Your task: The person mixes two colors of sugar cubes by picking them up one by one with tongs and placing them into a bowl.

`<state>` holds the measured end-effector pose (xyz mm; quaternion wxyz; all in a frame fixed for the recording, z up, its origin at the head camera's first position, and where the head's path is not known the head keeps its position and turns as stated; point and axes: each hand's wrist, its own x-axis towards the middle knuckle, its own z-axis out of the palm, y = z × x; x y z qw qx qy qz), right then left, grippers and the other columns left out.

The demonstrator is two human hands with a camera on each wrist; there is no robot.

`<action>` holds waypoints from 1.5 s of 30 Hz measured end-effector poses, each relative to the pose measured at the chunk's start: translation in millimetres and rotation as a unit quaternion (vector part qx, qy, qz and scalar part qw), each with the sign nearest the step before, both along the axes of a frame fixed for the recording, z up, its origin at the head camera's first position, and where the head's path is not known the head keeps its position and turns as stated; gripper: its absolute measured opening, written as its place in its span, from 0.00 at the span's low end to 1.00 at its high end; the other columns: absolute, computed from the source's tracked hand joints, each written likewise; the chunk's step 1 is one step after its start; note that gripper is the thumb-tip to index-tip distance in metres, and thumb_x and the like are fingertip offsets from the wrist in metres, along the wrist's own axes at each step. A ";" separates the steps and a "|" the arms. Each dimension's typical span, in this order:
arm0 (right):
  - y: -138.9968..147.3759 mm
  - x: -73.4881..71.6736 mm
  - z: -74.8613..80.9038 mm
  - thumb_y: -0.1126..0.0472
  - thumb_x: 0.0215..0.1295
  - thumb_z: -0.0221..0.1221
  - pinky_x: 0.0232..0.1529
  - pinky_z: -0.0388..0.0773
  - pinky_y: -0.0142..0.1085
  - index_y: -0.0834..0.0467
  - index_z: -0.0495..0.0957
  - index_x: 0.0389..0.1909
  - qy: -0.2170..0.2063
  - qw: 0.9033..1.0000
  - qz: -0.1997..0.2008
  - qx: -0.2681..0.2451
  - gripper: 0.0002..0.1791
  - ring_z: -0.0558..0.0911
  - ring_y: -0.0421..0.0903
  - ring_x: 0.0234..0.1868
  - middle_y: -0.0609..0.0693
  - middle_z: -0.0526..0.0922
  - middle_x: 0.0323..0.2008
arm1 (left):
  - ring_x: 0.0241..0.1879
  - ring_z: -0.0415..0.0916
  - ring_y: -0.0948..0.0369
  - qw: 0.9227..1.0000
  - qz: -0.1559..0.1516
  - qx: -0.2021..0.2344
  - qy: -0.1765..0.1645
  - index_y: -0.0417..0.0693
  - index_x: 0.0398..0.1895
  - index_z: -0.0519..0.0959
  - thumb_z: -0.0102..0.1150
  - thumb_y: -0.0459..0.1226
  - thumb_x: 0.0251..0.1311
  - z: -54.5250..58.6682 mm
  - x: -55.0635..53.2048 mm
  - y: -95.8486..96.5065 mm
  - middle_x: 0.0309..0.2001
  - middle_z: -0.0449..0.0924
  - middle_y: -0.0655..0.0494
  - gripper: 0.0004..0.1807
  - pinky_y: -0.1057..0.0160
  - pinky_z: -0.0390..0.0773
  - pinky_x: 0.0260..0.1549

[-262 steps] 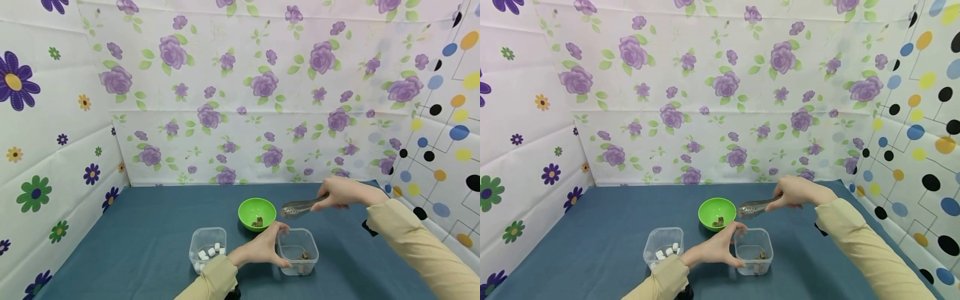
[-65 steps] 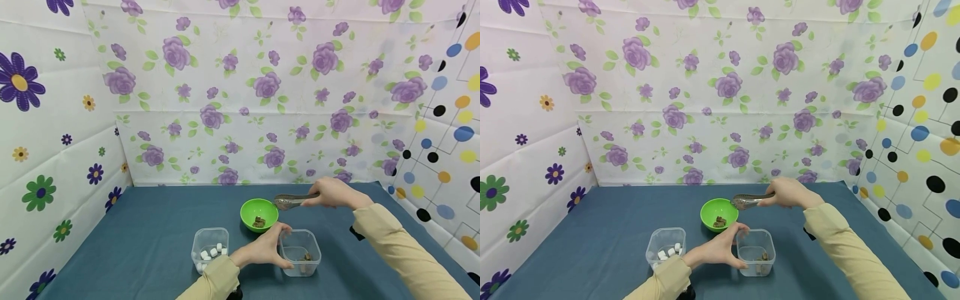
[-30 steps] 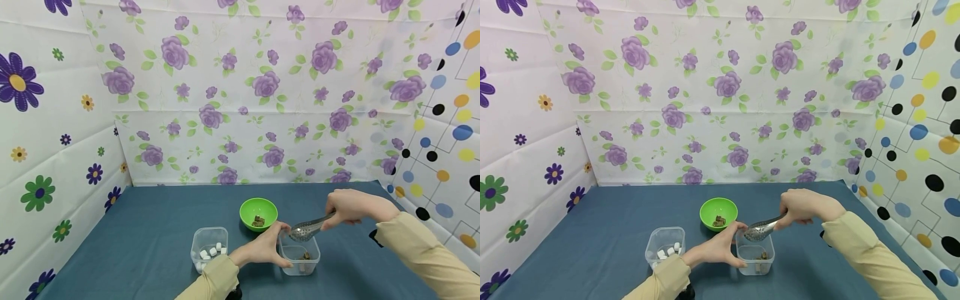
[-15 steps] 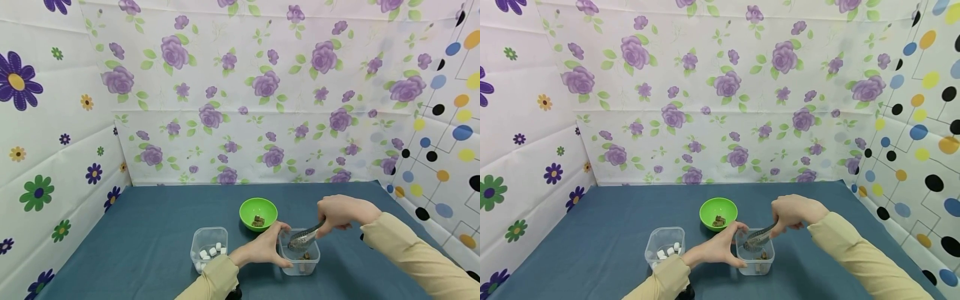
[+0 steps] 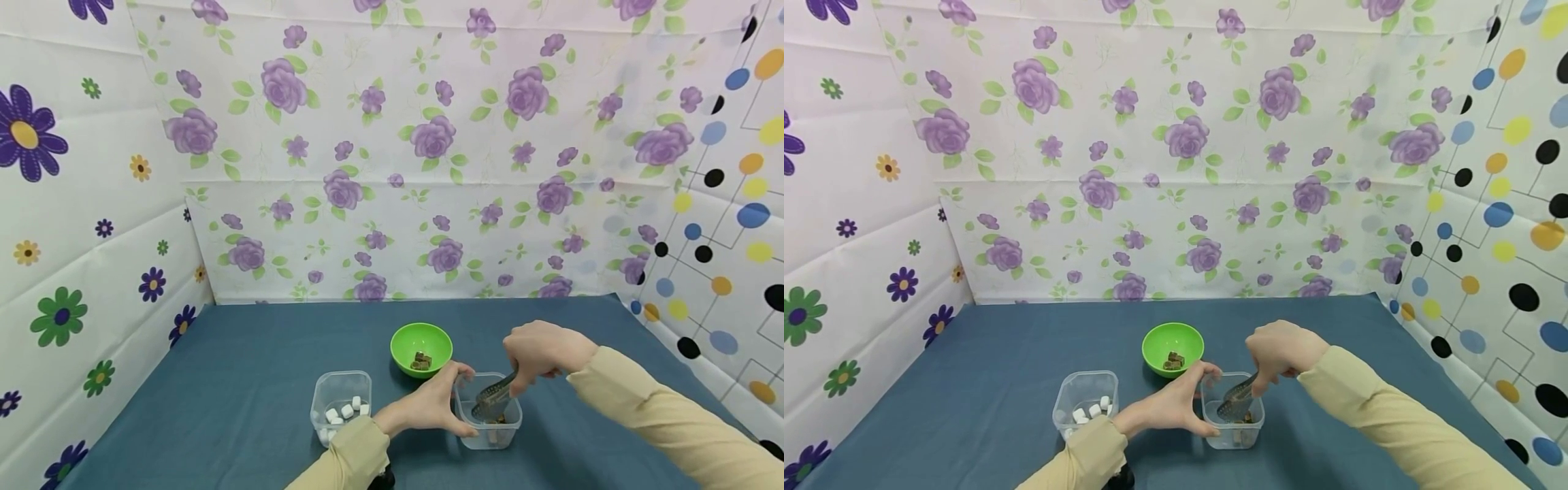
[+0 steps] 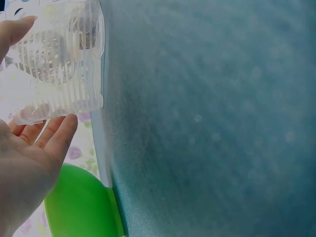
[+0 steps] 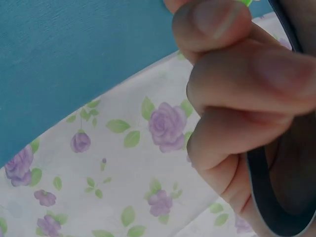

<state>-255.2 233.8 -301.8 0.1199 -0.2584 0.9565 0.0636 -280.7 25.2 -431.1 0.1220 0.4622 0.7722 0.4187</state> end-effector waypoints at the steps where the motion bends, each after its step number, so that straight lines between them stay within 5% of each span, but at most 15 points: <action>1: -1.0 0.1 -0.3 0.47 0.40 0.70 0.09 0.64 0.31 0.47 0.72 0.03 0.002 1.000 0.001 0.002 0.20 0.60 0.36 0.03 0.41 0.62 0.01 | 0.52 0.62 0.59 1.000 0.000 0.000 -0.001 0.46 0.61 0.55 0.68 0.42 0.48 0.2 0.2 0.1 0.55 0.58 0.55 0.41 0.66 0.68 0.47; 14: -8.2 0.5 -6.1 0.47 0.39 0.71 0.08 0.61 0.30 0.47 0.71 0.02 0.010 0.999 0.011 0.028 0.20 0.59 0.36 0.03 0.41 0.63 0.01 | 0.54 0.61 0.58 1.000 -0.005 0.003 -0.021 0.46 0.62 0.54 0.68 0.42 0.48 1.0 0.3 -0.5 0.56 0.57 0.55 0.41 0.65 0.66 0.49; 31: -13.8 4.2 -8.7 0.47 0.39 0.70 0.09 0.66 0.31 0.48 0.70 0.04 0.032 0.998 0.033 0.049 0.21 0.64 0.37 0.05 0.40 0.64 0.02 | 0.51 0.63 0.59 1.000 -0.013 0.009 0.009 0.43 0.61 0.55 0.68 0.41 0.48 -0.6 -0.5 -0.4 0.55 0.59 0.53 0.40 0.67 0.68 0.46; 45: 3.8 -5.2 -7.5 0.46 0.43 0.69 0.09 0.60 0.30 0.47 0.69 0.04 0.047 0.998 0.050 -0.008 0.22 0.62 0.36 0.05 0.38 0.61 0.02 | 0.50 0.62 0.62 1.000 -0.008 0.001 0.013 0.44 0.61 0.55 0.68 0.41 0.48 0.7 -0.4 0.1 0.55 0.58 0.52 0.40 0.67 0.68 0.45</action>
